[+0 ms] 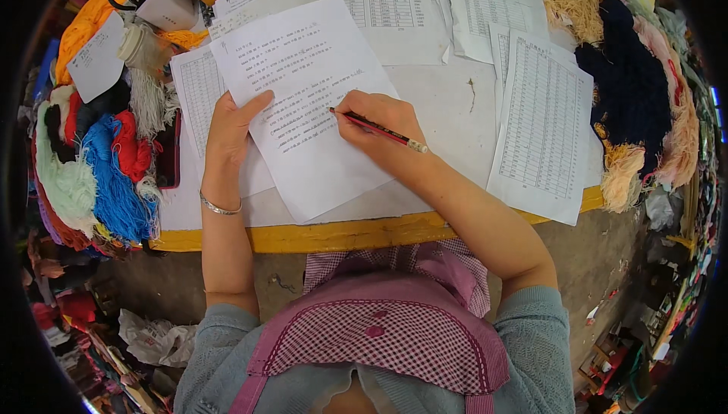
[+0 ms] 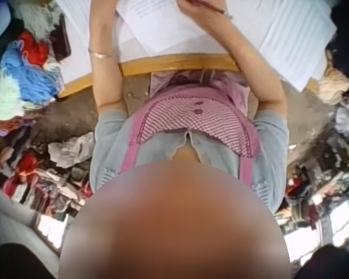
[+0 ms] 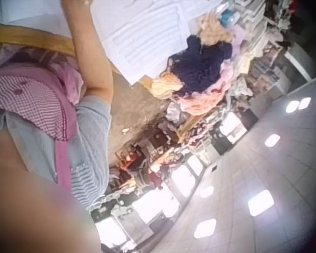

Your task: Reviewing, sorting, and writing information on several paper documents at a desk.

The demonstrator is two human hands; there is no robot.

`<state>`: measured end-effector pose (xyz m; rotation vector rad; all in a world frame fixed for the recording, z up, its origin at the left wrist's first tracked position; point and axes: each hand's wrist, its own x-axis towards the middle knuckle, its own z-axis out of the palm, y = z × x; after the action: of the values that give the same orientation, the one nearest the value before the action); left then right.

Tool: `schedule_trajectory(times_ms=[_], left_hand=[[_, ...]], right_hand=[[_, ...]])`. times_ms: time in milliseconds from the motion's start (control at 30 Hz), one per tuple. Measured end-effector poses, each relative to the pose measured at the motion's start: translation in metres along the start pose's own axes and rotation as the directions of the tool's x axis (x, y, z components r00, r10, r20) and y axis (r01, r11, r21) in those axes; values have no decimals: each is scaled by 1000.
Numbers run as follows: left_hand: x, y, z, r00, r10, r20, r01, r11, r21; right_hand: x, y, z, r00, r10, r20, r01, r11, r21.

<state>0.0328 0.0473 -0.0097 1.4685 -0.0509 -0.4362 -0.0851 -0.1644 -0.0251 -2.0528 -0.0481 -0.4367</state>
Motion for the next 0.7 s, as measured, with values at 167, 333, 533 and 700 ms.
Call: schedule_trajectory(times_ms=[167, 333, 533, 700], left_hand=[[2, -3, -2, 1000, 0, 0, 0, 1000, -6], [1, -2, -1, 1000, -4, -11, 4, 1000, 2], [1, -2, -2, 1000, -9, -8, 9, 1000, 6], [2, -2, -3, 1000, 0, 16, 0, 1000, -3]], right_hand=[[0, -2, 0, 1000, 14, 9, -13, 1000, -16], [0, -2, 3, 993, 70, -91, -61, 993, 101], [1, -4, 3, 996, 37, -78, -33, 998, 48], [0, -3, 2, 998, 8, -68, -6, 1000, 24]])
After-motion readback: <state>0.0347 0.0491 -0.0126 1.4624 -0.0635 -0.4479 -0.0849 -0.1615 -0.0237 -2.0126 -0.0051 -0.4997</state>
